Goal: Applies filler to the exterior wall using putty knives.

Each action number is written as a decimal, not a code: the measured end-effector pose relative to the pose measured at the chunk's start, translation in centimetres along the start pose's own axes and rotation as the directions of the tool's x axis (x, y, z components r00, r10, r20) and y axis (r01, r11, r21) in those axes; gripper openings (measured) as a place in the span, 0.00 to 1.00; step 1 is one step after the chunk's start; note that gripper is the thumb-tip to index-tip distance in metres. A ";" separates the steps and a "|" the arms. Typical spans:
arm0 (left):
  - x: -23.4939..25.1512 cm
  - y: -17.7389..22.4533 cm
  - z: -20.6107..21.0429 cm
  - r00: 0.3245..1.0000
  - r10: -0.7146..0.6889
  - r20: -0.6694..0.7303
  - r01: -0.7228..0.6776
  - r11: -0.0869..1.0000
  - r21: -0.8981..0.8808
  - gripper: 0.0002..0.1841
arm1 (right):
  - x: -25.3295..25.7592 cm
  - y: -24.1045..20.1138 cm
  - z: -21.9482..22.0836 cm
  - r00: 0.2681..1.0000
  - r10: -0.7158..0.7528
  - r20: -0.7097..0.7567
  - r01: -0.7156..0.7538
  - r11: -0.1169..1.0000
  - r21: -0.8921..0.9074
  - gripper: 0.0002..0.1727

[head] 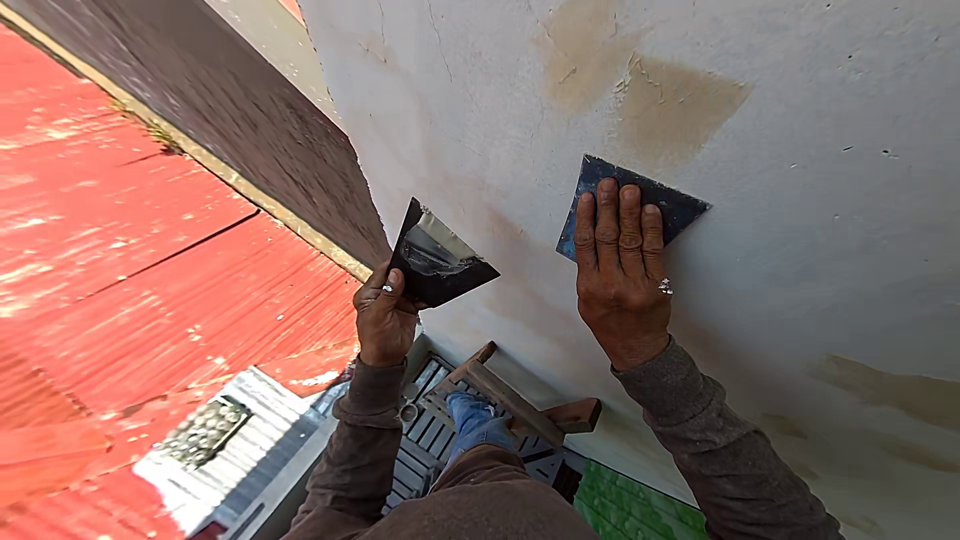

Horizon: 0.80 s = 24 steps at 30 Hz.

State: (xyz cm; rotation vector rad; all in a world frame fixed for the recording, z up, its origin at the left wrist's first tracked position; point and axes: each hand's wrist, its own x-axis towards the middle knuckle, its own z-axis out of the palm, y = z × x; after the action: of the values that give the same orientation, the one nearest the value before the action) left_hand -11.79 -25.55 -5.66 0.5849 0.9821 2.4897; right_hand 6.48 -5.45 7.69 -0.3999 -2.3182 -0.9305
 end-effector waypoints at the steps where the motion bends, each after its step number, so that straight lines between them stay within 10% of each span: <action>1: 0.0 0.0 0.0 1.000 -0.001 0.003 0.001 1.000 0.003 0.15 | -0.4 -0.3 0.2 1.000 0.002 0.009 -0.002 1.000 0.000 0.36; 7: 0.0 0.1 -0.1 1.000 -0.014 -0.001 0.014 1.000 0.000 0.14 | -2.8 -2.9 -1.8 0.987 0.053 0.153 -0.080 0.982 0.173 0.29; 13: 0.0 -0.8 0.0 0.998 -0.059 -0.010 0.059 0.998 -0.025 0.14 | 2.1 3.4 -9.4 0.949 0.276 -0.150 -0.242 0.947 0.211 0.29; 24: 0.0 -1.1 -0.2 0.999 -0.051 -0.016 0.051 0.999 -0.018 0.15 | 6.0 -1.3 -3.9 0.985 0.175 0.009 -0.175 0.978 0.116 0.35</action>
State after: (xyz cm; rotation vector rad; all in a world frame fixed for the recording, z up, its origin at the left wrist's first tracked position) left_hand -11.69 -24.90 -6.61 0.5282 0.9684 2.4596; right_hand 2.86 -8.74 13.04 -0.5438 -2.2805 -0.7069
